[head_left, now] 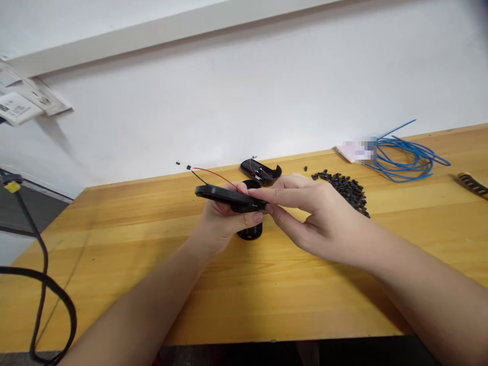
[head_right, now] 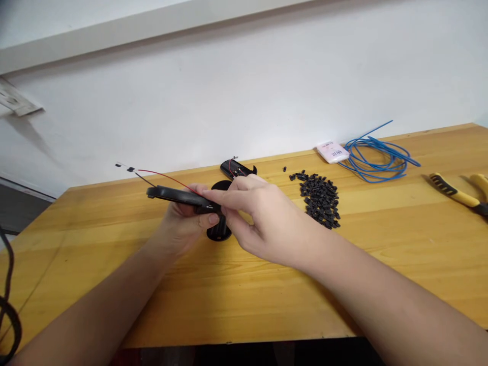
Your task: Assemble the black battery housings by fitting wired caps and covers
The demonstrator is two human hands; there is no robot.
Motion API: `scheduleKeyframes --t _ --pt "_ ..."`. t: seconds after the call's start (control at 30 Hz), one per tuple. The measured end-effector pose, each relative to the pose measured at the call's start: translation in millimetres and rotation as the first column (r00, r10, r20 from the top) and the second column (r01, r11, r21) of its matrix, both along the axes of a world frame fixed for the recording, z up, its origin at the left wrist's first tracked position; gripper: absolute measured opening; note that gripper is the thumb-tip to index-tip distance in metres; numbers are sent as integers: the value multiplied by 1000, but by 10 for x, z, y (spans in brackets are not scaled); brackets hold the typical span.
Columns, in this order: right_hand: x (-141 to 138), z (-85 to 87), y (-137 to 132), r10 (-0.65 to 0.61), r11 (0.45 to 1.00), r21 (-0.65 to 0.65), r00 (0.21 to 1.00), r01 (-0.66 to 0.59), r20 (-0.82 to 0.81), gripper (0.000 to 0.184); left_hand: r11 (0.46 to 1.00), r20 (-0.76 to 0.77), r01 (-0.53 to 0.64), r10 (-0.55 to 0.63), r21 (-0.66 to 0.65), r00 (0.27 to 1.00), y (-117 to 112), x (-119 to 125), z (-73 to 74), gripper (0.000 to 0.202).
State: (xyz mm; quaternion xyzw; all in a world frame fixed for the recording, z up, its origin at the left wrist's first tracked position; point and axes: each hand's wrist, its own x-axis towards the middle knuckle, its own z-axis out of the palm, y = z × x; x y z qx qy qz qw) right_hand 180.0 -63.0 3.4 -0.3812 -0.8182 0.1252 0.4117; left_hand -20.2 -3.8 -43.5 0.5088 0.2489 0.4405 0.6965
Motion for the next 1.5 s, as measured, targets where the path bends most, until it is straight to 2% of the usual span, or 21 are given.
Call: scheduleKeyframes --t 0.1,0.23,0.3,0.4,0.5,0.57,0.73,0.93,1.17,1.23,1.33,1.5 --pt "3 -49 14 -18 995 96 997 11 75 43 999 -31 -32 32 0 999 9 1 -15 42" --pt "13 -87 22 -74 984 166 993 58 90 31 997 -42 5 -2 74 999 20 2 -25 34" --pt "14 -77 16 -116 987 118 993 112 30 24 997 -30 -7 9 81 999 20 6 -34 36" --pt "-3 -45 5 -207 978 -73 958 196 -199 14 995 -31 -52 55 89 998 17 19 -48 42" --pt "-36 -24 15 -227 953 -282 872 109 -433 9 990 -31 -84 89 116 996 18 31 -68 42" --pt "-55 -26 34 -217 939 -342 837 39 -502 8 989 -16 -89 92 120 996 22 33 -82 42" --pt "-71 -38 67 -225 913 -407 785 -37 -577 8 991 22 -73 71 116 997 27 31 -86 40" --pt "-76 2 68 -214 849 -493 733 -187 -645 6 989 54 -66 60 129 997 55 33 -105 40" --pt "-131 -34 67 -207 749 -569 696 -340 -688 31 988 48 -52 46 148 998 23 26 -110 37" --pt "-141 -40 57 -183 754 -556 701 -350 -689 31 984 40 -62 56 164 998 7 19 -88 37" --pt "-150 -38 30 -137 802 -509 733 -312 -666 19 970 18 -39 36 239 999 6 -3 -53 36" --pt "-155 -21 -7 -122 917 -384 838 -110 -532 5 923 -24 15 -6 385 1000 38 -57 0 35"
